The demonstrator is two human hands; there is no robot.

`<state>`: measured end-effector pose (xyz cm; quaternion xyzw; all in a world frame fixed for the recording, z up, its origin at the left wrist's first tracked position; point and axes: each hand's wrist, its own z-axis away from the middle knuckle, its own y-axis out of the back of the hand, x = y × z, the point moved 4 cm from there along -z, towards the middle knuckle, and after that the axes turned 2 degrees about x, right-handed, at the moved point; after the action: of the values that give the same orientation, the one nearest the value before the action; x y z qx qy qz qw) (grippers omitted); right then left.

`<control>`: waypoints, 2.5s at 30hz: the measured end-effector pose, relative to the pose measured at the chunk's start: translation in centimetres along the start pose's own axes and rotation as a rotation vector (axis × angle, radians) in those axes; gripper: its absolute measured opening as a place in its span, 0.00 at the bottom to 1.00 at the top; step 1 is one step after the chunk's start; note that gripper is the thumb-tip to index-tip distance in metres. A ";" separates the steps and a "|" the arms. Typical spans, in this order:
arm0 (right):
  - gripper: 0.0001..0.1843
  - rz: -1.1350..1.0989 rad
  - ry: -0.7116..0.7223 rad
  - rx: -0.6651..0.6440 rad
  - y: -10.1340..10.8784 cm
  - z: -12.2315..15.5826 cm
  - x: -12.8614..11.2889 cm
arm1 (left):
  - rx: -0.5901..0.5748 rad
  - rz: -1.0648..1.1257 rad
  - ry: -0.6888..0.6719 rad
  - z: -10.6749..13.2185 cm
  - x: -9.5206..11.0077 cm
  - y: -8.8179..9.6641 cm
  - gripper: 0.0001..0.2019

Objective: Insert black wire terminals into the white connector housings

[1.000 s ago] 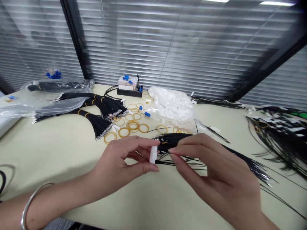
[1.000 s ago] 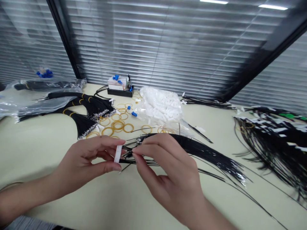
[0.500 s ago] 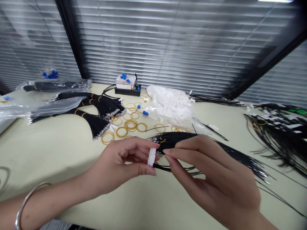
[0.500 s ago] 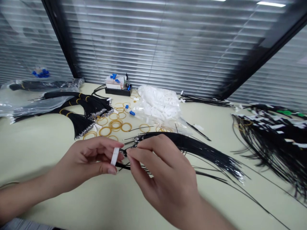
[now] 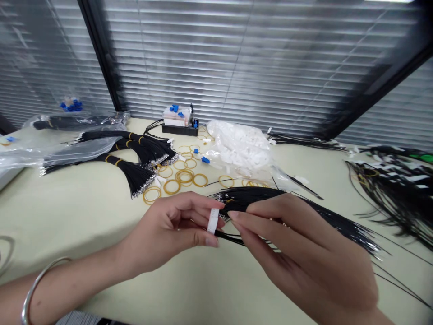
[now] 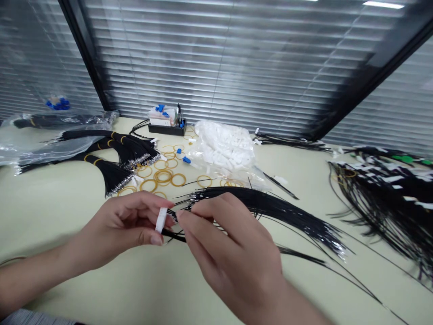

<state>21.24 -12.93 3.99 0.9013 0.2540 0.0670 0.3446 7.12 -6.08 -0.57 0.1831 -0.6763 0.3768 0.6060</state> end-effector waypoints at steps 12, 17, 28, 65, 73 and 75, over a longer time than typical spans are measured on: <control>0.05 -0.030 -0.054 0.018 0.4 -0.1 -0.1 | -0.027 0.067 0.009 0.0 -0.1 -0.1 0.17; 0.05 -0.032 -0.055 0.008 0.0 -0.1 -0.1 | -0.032 0.078 0.016 0.0 -0.1 -0.2 0.17; 0.05 -0.019 -0.019 -0.014 0.2 0.0 -0.3 | -0.021 0.039 0.021 -0.1 -0.2 -0.1 0.17; 0.08 -0.038 -0.013 -0.014 -0.6 0.6 -0.6 | 0.031 -0.189 -0.122 0.4 0.5 -0.6 0.17; 0.06 -0.004 0.189 -0.086 -0.4 0.8 -0.8 | 0.276 -0.252 -0.125 -0.3 0.8 1.6 0.16; 0.11 -0.024 0.320 -0.266 -1.6 1.6 -1.4 | 0.302 -0.280 -0.133 -0.3 1.1 1.8 0.15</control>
<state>19.85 -13.61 1.83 0.8225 0.3052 0.2384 0.4165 5.85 -4.48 -0.02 0.3882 -0.6186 0.3730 0.5723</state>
